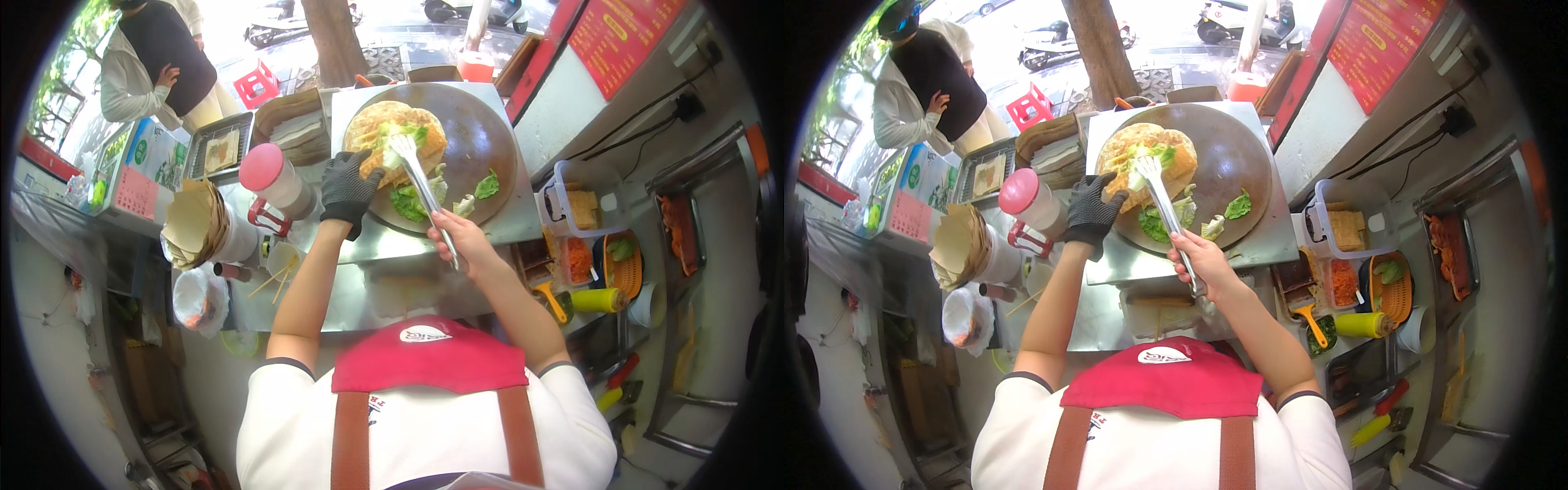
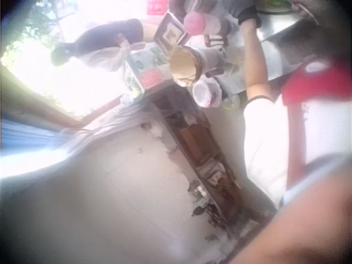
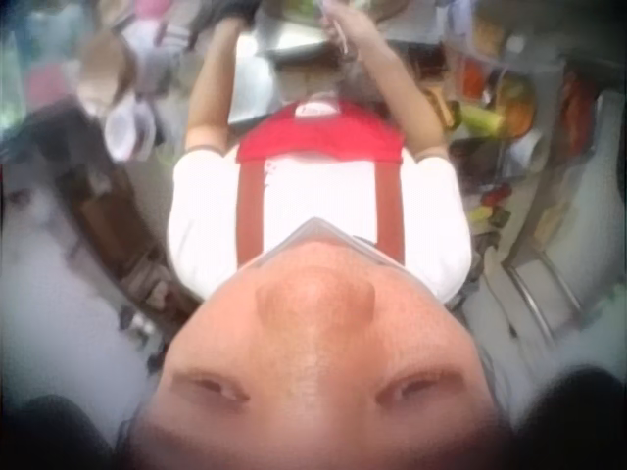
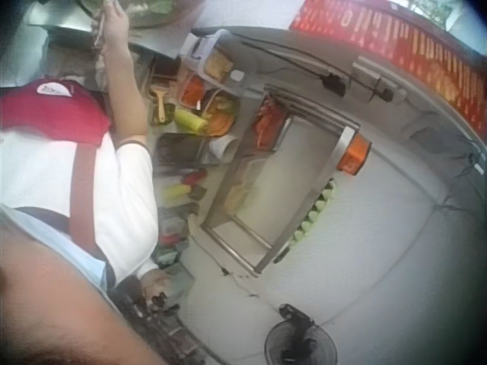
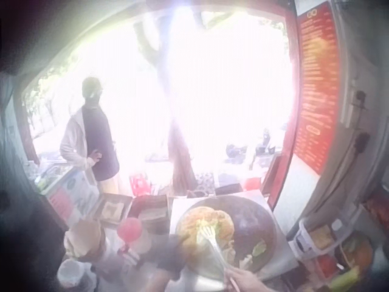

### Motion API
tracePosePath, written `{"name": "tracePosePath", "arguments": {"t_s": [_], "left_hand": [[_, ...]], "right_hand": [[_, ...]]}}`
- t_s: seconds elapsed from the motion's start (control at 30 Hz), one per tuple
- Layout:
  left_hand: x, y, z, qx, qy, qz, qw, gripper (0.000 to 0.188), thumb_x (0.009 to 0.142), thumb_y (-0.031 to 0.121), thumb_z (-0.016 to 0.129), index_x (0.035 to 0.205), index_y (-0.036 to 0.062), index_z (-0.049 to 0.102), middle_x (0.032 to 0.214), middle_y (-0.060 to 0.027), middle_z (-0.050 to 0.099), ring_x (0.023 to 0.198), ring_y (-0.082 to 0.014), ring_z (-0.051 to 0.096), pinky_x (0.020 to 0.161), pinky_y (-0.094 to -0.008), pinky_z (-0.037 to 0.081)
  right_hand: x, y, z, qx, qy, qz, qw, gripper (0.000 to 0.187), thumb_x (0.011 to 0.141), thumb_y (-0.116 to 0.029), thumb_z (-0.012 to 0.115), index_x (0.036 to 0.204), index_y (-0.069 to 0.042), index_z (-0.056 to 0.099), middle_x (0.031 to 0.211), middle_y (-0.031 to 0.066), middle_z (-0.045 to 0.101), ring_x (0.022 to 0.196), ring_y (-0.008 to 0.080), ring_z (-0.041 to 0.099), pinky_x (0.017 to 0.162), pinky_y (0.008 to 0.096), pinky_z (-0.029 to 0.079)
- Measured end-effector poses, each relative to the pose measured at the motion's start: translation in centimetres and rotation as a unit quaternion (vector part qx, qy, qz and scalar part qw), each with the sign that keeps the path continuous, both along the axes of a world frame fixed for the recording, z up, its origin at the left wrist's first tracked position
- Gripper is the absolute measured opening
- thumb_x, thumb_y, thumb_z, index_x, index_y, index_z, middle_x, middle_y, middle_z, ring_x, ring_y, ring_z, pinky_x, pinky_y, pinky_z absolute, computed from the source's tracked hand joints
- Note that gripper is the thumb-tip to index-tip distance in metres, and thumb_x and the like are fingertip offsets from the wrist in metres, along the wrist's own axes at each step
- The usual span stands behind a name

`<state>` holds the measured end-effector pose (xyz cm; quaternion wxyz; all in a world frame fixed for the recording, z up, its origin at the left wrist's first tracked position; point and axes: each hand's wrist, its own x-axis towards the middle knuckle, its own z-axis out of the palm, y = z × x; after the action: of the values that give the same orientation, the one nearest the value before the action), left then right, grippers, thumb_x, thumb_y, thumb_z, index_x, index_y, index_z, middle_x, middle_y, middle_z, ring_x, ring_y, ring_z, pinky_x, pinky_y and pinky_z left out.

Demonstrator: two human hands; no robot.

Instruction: The person cooks a thin crepe on a flat griddle, flips it, and spreads sauce. They add shredded vegetables, lettuce, and a bread slice, then fold the crepe into a wrap and place it in a paper cone.

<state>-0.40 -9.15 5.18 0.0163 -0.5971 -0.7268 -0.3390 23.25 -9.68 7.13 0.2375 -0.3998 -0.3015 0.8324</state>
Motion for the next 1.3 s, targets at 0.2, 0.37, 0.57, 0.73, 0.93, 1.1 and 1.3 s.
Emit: {"name": "tracePosePath", "arguments": {"t_s": [0.2,0.37,0.57,0.73,0.93,1.1,1.3], "left_hand": [[-0.9,4.7,0.2,-0.071,0.062,-0.063,0.994,0.054,0.072,0.041,0.068,0.117,0.013,0.059,0.108,-0.0169,0.061,0.098,-0.0352,0.056,0.086,-0.0425,0.045],[-2.7,7.7,-1.1,-0.115,0.039,-0.083,0.989,0.042,0.074,0.036,0.063,0.108,0.0125,0.064,0.104,-0.0129,0.064,0.098,-0.0304,0.058,0.086,-0.0387,0.045],[-3.4,9.5,-0.8,-0.123,0.101,-0.099,0.982,0.032,0.074,0.034,0.063,0.1,0.0159,0.068,0.099,-0.0108,0.066,0.096,-0.0306,0.057,0.086,-0.039,0.044],[-2.1,6.2,0.4,-0.091,0.152,-0.142,0.974,0.049,0.07,0.044,0.07,0.109,0.0146,0.064,0.11,-0.0122,0.062,0.1,-0.032,0.055,0.088,-0.0413,0.044],[-2.0,3.5,-0.3,-0.039,0.22,-0.181,0.958,0.05,0.068,0.032,0.071,0.111,0.0108,0.057,0.117,-0.0139,0.055,0.102,-0.0319,0.055,0.087,-0.0418,0.041],[-2.4,5.0,-0.9,-0.092,0.169,-0.145,0.97,0.044,0.069,0.032,0.07,0.104,0.009,0.059,0.104,-0.0146,0.058,0.096,-0.0313,0.056,0.083,-0.0412,0.043],[-1.6,5.4,0.0,-0.145,0.186,-0.123,0.964,0.041,0.07,0.033,0.07,0.101,0.0092,0.061,0.1,-0.0146,0.06,0.093,-0.0309,0.057,0.082,-0.041,0.044]], "right_hand": [[-3.3,0.7,-0.6,-0.027,0.005,-0.014,1.0,0.026,0.09,-0.031,0.059,0.103,-0.009,0.054,0.07,-0.0006,0.052,0.053,0.0062,0.051,0.042,0.0192,0.045],[-3.2,0.4,1.4,-0.005,-0.029,-0.003,1.0,0.029,0.09,-0.033,0.057,0.102,-0.007,0.053,0.071,0.0003,0.054,0.051,0.0065,0.052,0.041,0.0195,0.045],[1.0,-1.3,3.0,-0.002,-0.028,-0.002,1.0,0.029,0.093,-0.03,0.052,0.107,-0.005,0.052,0.073,0.0007,0.054,0.048,0.006,0.052,0.039,0.019,0.043],[6.7,-3.4,5.5,0.074,-0.108,-0.012,0.991,0.03,0.094,-0.026,0.05,0.114,-0.005,0.05,0.071,-0.0007,0.053,0.047,0.0052,0.051,0.038,0.0188,0.041],[12.1,-5.8,6.4,0.058,-0.204,0.02,0.977,0.029,0.093,-0.022,0.049,0.115,-0.004,0.051,0.069,-0.0008,0.054,0.043,0.006,0.05,0.037,0.019,0.039],[13.5,-7.4,6.2,0.032,-0.181,0.02,0.983,0.034,0.092,-0.021,0.05,0.121,-0.003,0.049,0.068,-0.0007,0.053,0.043,0.0062,0.05,0.037,0.0194,0.04],[14.5,-7.7,5.3,0.04,-0.213,0.0,0.976,0.038,0.092,-0.021,0.049,0.125,-0.003,0.046,0.067,-0.0007,0.053,0.043,0.0063,0.05,0.037,0.0189,0.04]]}}
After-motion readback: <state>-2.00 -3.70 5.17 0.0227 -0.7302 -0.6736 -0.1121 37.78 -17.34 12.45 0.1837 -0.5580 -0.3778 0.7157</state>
